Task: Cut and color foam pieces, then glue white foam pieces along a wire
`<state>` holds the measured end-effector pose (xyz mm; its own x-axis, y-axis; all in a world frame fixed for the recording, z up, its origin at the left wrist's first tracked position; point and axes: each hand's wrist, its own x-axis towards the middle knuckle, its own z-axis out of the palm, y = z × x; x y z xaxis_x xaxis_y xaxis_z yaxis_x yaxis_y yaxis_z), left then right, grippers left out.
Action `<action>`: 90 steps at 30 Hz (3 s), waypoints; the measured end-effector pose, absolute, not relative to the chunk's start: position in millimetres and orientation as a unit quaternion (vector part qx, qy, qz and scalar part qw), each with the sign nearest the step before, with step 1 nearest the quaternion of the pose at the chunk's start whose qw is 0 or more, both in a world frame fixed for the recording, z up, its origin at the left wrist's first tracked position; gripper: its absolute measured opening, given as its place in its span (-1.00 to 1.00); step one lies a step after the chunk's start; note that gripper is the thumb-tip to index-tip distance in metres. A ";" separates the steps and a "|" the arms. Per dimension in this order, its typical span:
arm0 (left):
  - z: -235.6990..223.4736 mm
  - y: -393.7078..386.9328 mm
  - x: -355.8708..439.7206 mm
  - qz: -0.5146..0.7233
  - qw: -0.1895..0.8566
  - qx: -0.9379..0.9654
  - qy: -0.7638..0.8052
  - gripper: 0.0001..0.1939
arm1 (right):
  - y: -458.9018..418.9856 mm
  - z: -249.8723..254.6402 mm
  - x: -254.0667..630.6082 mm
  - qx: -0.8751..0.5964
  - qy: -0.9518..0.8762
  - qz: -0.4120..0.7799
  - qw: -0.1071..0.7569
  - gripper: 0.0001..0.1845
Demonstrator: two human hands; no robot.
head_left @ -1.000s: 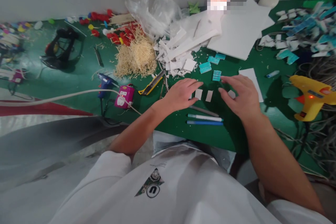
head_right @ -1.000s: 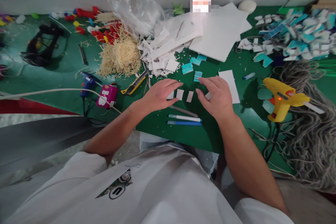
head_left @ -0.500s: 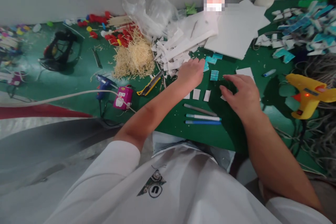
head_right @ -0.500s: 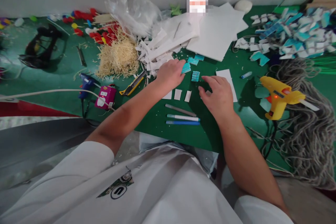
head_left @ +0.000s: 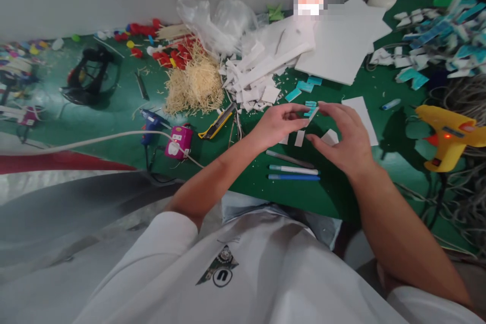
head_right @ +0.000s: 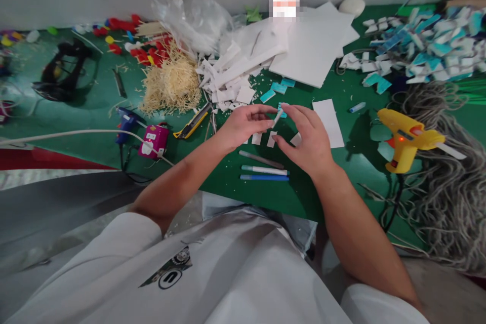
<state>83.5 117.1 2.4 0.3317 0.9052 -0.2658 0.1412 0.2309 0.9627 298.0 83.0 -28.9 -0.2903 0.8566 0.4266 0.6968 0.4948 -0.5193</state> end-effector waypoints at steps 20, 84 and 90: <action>-16.2 100.0 74.7 0.147 0.336 0.828 0.424 -0.37 | 90.3 -38.2 307.2 -0.471 -0.765 0.108 0.426 -0.17; -14.4 95.8 69.3 0.121 0.241 0.831 0.487 -0.36 | 116.6 -51.2 290.8 -0.535 -0.803 0.063 0.256 -0.27; -11.6 93.6 69.9 0.128 0.259 0.823 0.489 -0.36 | 119.0 -56.8 280.0 -0.496 -0.830 0.110 0.232 -0.43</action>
